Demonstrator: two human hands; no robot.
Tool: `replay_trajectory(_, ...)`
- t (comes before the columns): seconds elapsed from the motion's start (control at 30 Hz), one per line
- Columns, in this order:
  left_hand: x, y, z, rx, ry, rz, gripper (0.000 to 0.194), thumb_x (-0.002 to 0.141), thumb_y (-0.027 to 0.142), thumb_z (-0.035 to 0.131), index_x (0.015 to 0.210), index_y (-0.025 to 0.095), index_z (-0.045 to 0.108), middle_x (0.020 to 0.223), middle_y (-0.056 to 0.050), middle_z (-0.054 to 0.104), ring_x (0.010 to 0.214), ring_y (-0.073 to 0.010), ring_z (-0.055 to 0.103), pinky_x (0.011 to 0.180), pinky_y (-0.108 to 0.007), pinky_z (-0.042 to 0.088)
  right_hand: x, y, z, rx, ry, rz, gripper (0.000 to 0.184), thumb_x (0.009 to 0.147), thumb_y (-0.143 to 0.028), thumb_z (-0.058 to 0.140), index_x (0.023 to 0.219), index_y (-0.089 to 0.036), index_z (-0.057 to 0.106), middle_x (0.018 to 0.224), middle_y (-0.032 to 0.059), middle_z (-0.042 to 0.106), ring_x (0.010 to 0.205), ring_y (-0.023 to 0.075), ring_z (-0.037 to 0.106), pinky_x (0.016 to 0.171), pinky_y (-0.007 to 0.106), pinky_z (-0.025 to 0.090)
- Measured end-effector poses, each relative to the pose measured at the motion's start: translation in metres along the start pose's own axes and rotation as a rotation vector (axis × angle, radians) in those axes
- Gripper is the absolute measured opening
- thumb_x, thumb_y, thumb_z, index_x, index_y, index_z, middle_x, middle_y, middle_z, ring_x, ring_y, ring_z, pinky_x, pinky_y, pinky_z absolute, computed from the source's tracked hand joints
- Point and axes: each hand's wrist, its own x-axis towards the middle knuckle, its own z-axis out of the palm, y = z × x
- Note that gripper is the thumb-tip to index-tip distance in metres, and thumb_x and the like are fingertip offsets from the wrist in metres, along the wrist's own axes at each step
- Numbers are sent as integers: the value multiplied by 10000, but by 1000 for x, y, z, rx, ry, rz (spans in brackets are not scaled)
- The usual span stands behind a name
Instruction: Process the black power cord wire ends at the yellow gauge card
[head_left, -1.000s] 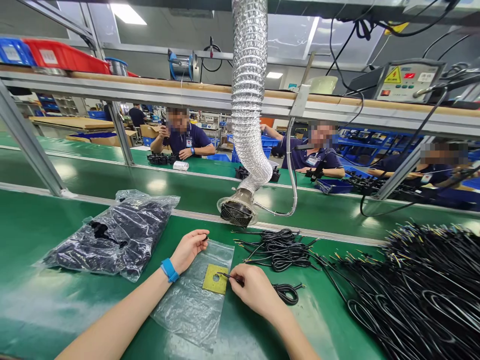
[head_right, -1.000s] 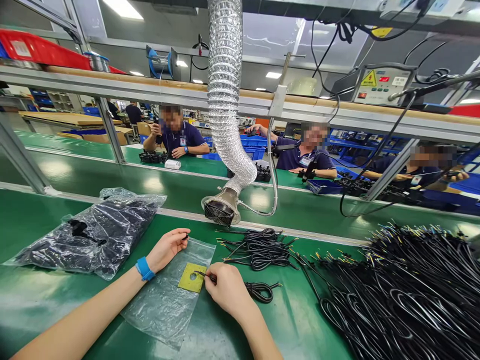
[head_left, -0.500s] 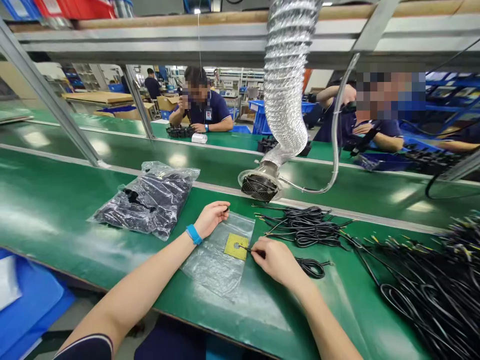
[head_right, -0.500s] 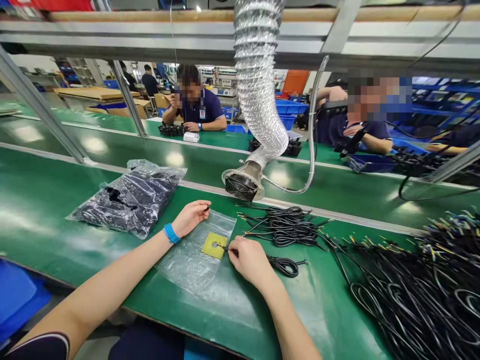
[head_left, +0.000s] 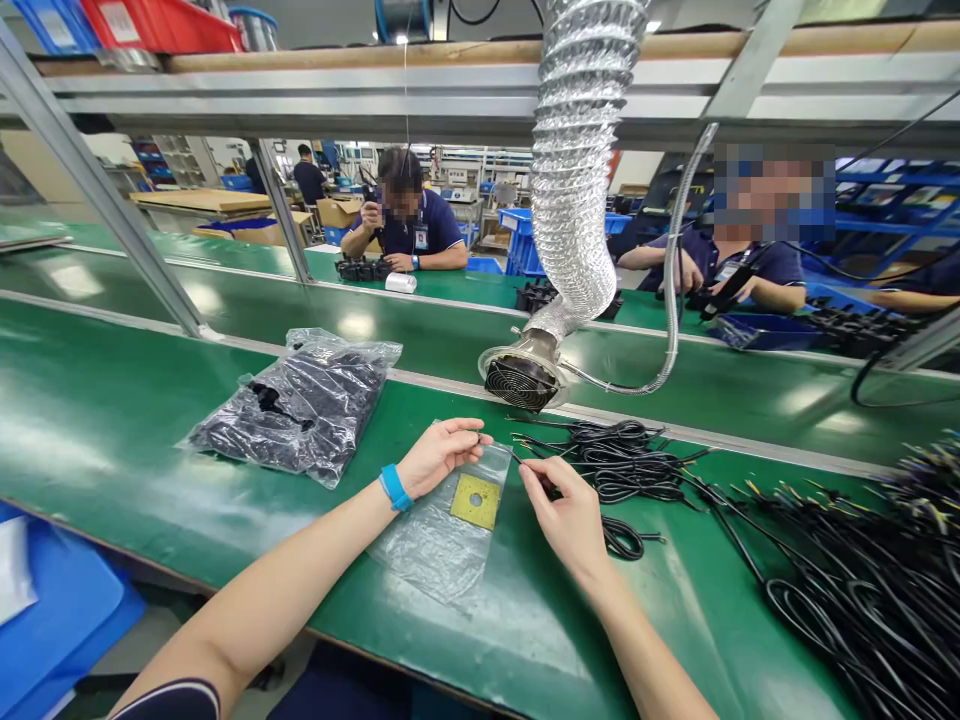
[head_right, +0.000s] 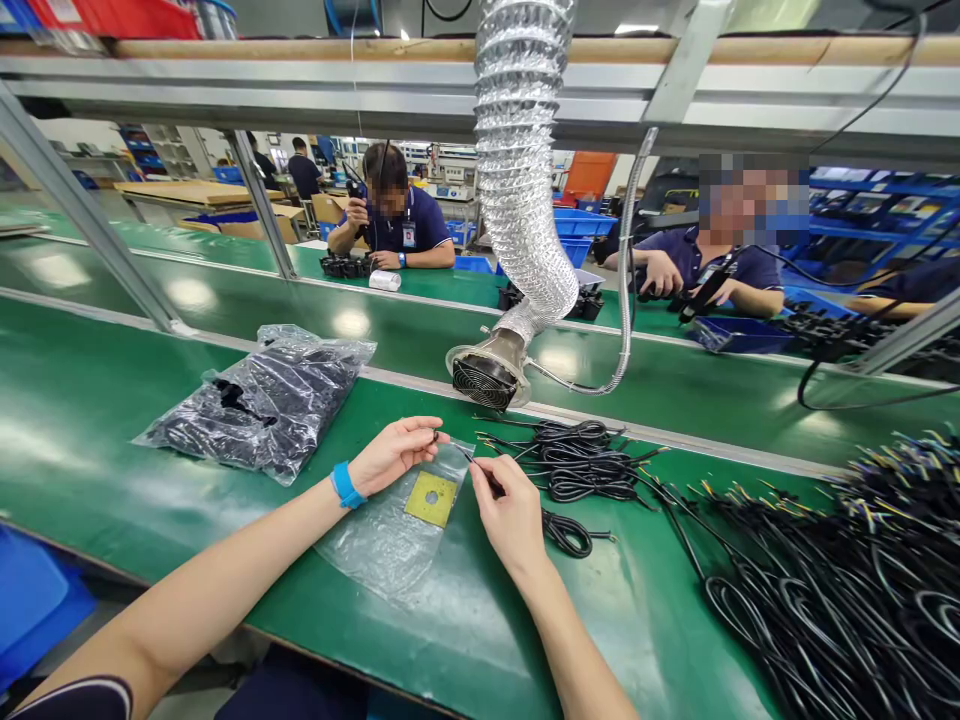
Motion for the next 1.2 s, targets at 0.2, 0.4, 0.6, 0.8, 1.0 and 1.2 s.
replay_trajectory(0.2, -4, -6, 5, 2, -135, -6, 368, 714, 254, 827, 1022, 102, 695, 996, -123, 734, 785, -133, 679, 787, -267, 530, -1, 0, 4, 1, -3, -63, 242, 944, -330, 513, 824, -193, 672, 692, 21, 606, 577, 132, 548, 530, 243, 448)
replay_trajectory(0.4, -4, -10, 4, 49, -184, -21, 406, 688, 291, 845, 1032, 123, 710, 950, -102, 733, 809, -168, 696, 819, -308, 528, -3, 3, 6, -61, -31, -111, 227, 954, -296, 503, 871, -197, 690, 751, 33, 641, 628, 135, 603, 567, 240, 467)
replay_trajectory(0.6, -5, -8, 4, 130, -157, -19, 470, 658, 346, 857, 1045, 118, 718, 819, -86, 741, 768, -170, 699, 809, -311, 533, -5, 4, 5, -214, 4, -192, 244, 968, -280, 487, 879, -187, 694, 742, 21, 632, 509, 93, 530, 507, 223, 416)
replay_trajectory(0.8, -5, -8, 4, 221, -120, 42, 475, 664, 374, 845, 1042, 114, 721, 803, -78, 731, 722, -161, 676, 758, -310, 534, -5, 5, 6, -360, 52, -307, 250, 979, -240, 471, 906, -177, 702, 736, 24, 641, 499, 87, 519, 509, 222, 393)
replay_trajectory(1.0, -6, -4, 5, 181, -108, 12, 451, 638, 344, 863, 998, 110, 724, 795, -68, 724, 711, -158, 675, 737, -301, 532, -6, 8, 5, -404, 45, -355, 248, 978, -223, 476, 935, -175, 715, 731, 29, 641, 549, 99, 554, 540, 226, 391)
replay_trajectory(1.2, -4, -6, 4, 166, -100, -2, 473, 607, 360, 876, 972, 97, 730, 769, -83, 731, 698, -171, 686, 753, -322, 539, -7, 8, 3, -465, 2, -357, 267, 982, -234, 469, 955, -190, 731, 749, 46, 663, 594, 122, 581, 553, 246, 389)
